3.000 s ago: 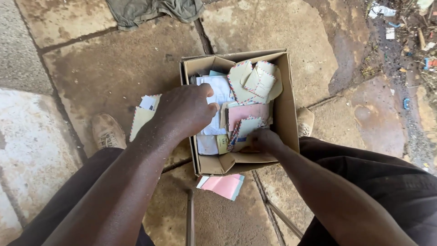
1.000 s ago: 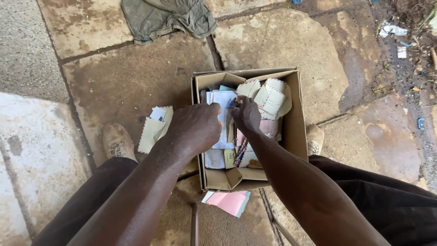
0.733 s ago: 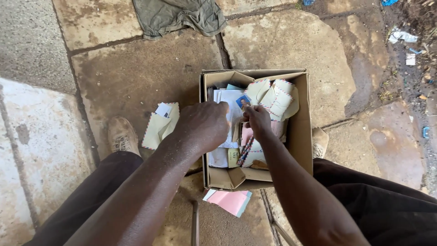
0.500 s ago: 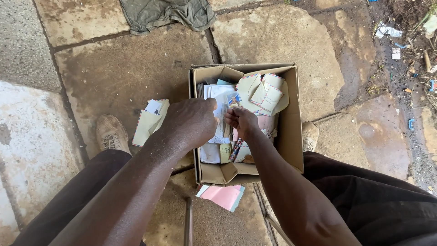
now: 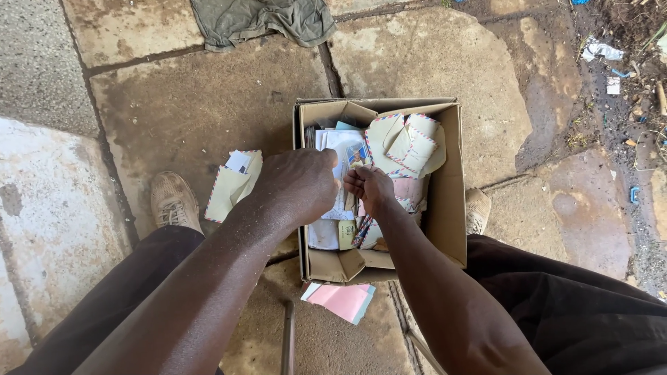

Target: Sorting through a box of envelopes and small photographs, inspecting each item before placing it back or in a stack.

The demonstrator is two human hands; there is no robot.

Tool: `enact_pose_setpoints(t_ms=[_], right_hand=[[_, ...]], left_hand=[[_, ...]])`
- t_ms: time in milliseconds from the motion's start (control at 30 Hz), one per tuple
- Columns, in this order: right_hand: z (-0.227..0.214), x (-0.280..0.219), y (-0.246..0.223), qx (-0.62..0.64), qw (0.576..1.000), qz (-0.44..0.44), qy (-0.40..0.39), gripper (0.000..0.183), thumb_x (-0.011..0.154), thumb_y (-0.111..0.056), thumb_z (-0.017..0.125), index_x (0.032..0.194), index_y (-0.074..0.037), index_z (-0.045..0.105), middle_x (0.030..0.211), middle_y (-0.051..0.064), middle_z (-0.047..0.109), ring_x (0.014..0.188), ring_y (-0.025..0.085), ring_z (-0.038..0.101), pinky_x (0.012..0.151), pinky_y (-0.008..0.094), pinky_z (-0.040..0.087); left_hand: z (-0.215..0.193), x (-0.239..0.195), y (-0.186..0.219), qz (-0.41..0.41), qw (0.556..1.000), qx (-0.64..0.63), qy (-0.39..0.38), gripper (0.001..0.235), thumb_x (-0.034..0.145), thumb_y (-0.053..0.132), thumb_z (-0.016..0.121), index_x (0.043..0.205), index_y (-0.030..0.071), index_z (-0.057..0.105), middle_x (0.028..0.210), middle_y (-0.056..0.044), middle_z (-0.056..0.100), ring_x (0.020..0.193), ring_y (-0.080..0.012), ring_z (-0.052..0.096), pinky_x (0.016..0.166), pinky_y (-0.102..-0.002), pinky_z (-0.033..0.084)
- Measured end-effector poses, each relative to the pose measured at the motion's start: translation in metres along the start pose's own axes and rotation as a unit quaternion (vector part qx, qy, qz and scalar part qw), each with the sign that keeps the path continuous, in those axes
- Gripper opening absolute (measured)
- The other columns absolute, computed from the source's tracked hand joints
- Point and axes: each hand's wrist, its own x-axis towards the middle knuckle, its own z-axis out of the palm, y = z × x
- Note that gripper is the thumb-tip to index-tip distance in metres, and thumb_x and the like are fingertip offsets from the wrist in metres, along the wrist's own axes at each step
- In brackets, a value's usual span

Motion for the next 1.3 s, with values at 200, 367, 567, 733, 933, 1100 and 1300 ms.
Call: enact_pose_setpoints(t_ms=[200, 367, 567, 733, 933, 1100, 1300], right_hand=[[-0.004, -0.014, -0.005, 0.027, 0.998, -0.001, -0.050, 0.009, 0.101, -0.009, 0.066, 0.107, -0.006, 0.059, 0.095, 0.016, 0.074, 0.090, 0.029, 0.081, 0.076, 0.041, 0.074], [0.013, -0.063, -0.028, 0.014, 0.994, 0.001, -0.106, 0.008, 0.097, -0.006, 0.066, 0.098, -0.006, 0.058, 0.082, 0.012, 0.071, 0.076, 0.025, 0.080, 0.068, 0.038, 0.073], [0.050, -0.133, -0.100, -0.076, 0.971, -0.070, -0.218, 0.021, 0.091, 0.005, 0.073, 0.104, -0.003, 0.059, 0.077, 0.013, 0.069, 0.069, 0.028, 0.079, 0.063, 0.038, 0.072], [0.056, -0.200, -0.163, -0.195, 0.940, -0.116, -0.256, 0.054, 0.084, 0.010, 0.080, 0.129, -0.004, 0.054, 0.082, 0.014, 0.067, 0.070, 0.032, 0.079, 0.063, 0.043, 0.072], [0.058, -0.255, -0.201, -0.333, 0.916, -0.145, -0.172, 0.038, 0.089, 0.003, 0.074, 0.126, 0.008, 0.065, 0.088, 0.019, 0.068, 0.077, 0.030, 0.080, 0.065, 0.040, 0.073], [0.072, -0.239, -0.208, -0.402, 0.881, -0.185, -0.170, 0.041, 0.090, -0.004, 0.078, 0.128, 0.011, 0.069, 0.090, 0.022, 0.071, 0.076, 0.024, 0.078, 0.069, 0.033, 0.071], [0.052, -0.209, -0.204, -0.361, 0.904, -0.147, -0.177, 0.033, 0.090, -0.003, 0.080, 0.118, 0.013, 0.072, 0.088, 0.021, 0.072, 0.079, 0.025, 0.078, 0.073, 0.034, 0.071]], left_hand=[[0.015, 0.010, -0.012, 0.003, 1.000, 0.005, 0.011, 0.036, 0.101, 0.016, 0.052, 0.131, 0.006, 0.068, 0.093, -0.014, 0.071, 0.083, -0.0302, 0.074, 0.074, -0.045, 0.060], [0.028, 0.026, -0.018, 0.035, 0.997, 0.044, 0.051, 0.051, 0.096, 0.023, 0.068, 0.142, 0.004, 0.057, 0.111, -0.019, 0.066, 0.100, -0.0372, 0.072, 0.079, -0.053, 0.058], [0.022, 0.023, -0.012, 0.009, 0.989, -0.108, 0.098, 0.074, 0.088, 0.023, 0.085, 0.151, 0.000, 0.052, 0.125, -0.026, 0.066, 0.109, -0.0451, 0.073, 0.085, -0.053, 0.061], [0.000, 0.017, 0.004, -0.004, 0.965, -0.237, 0.109, 0.053, 0.091, 0.012, 0.076, 0.143, 0.013, 0.065, 0.120, -0.021, 0.075, 0.112, -0.0422, 0.075, 0.088, -0.049, 0.061], [-0.013, 0.009, 0.027, 0.036, 0.935, -0.341, 0.087, 0.062, 0.081, 0.010, 0.074, 0.142, 0.021, 0.069, 0.096, -0.011, 0.073, 0.095, -0.0302, 0.075, 0.085, -0.041, 0.057], [-0.029, -0.006, 0.024, 0.071, 0.949, -0.297, 0.078, 0.065, 0.087, 0.003, 0.050, 0.145, 0.027, 0.068, 0.094, -0.017, 0.075, 0.096, -0.0320, 0.075, 0.087, -0.043, 0.057], [-0.021, 0.006, 0.019, 0.048, 0.947, -0.298, 0.113, 0.042, 0.095, 0.009, 0.047, 0.118, 0.027, 0.076, 0.108, -0.018, 0.080, 0.108, -0.0407, 0.076, 0.094, -0.046, 0.058]])
